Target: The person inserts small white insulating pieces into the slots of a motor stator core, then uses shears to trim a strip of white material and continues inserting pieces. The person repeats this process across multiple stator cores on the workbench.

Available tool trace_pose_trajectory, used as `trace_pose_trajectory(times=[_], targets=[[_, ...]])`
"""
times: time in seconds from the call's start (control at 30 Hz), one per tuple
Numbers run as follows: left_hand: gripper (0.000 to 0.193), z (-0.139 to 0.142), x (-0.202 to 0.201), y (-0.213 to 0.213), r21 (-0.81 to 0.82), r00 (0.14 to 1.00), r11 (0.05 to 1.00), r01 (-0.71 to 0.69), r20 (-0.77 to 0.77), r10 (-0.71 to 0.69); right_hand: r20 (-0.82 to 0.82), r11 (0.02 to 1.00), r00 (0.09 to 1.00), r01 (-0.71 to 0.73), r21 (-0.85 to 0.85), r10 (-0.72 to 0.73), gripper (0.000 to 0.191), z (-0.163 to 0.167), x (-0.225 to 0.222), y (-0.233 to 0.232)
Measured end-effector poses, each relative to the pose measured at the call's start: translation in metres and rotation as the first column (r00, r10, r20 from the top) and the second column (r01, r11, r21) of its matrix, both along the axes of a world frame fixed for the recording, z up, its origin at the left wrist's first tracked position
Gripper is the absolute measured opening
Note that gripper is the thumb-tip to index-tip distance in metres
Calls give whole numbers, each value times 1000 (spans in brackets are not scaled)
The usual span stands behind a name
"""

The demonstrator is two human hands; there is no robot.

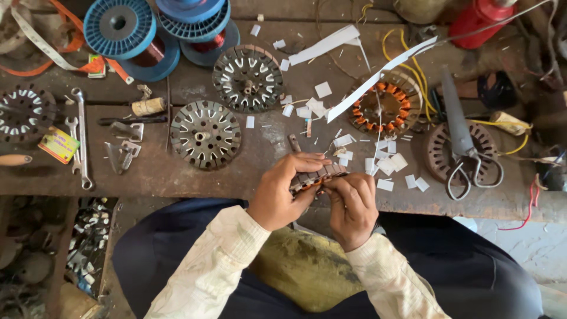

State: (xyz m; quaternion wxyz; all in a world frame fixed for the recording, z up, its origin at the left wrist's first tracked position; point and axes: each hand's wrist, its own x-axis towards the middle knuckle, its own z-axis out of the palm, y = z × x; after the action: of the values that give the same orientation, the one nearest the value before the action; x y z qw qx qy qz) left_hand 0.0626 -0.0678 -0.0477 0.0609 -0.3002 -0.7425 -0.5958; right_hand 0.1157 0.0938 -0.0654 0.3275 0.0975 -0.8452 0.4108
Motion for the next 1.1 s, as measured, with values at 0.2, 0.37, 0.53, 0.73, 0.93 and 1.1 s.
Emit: trace_pose_trajectory(times=[0.2,0.37,0.53,0.73,0.93,1.1], targets=[[41,-1,-9,-6,-59,999,998,-29,25,30,55,1000,998,-7,14,6,18,10,-7,-2],[45,-3,-19,-10,-105,990,993,-58,-131,44,86,999,996,-34,28,31,12,18,-16,-2],[49,-3,-14,-18,-215,887,939,-268,-435,154,94,998,995,-30,49,26,16,24,-18,-10],[34,-7,2,-18,-187,890,922,-339,-381,250,72,997,997,-23,80,17,18,22,-19,-17],[31,-9,-1,-21,-225,920,928,-296,-329,214,81,996,996,-35,87,28,19,22,-20,-18],[32,-10,2,-19,-245,924,928,-280,-330,191,118,996,992,-50,77,41,17,31,-16,-14]])
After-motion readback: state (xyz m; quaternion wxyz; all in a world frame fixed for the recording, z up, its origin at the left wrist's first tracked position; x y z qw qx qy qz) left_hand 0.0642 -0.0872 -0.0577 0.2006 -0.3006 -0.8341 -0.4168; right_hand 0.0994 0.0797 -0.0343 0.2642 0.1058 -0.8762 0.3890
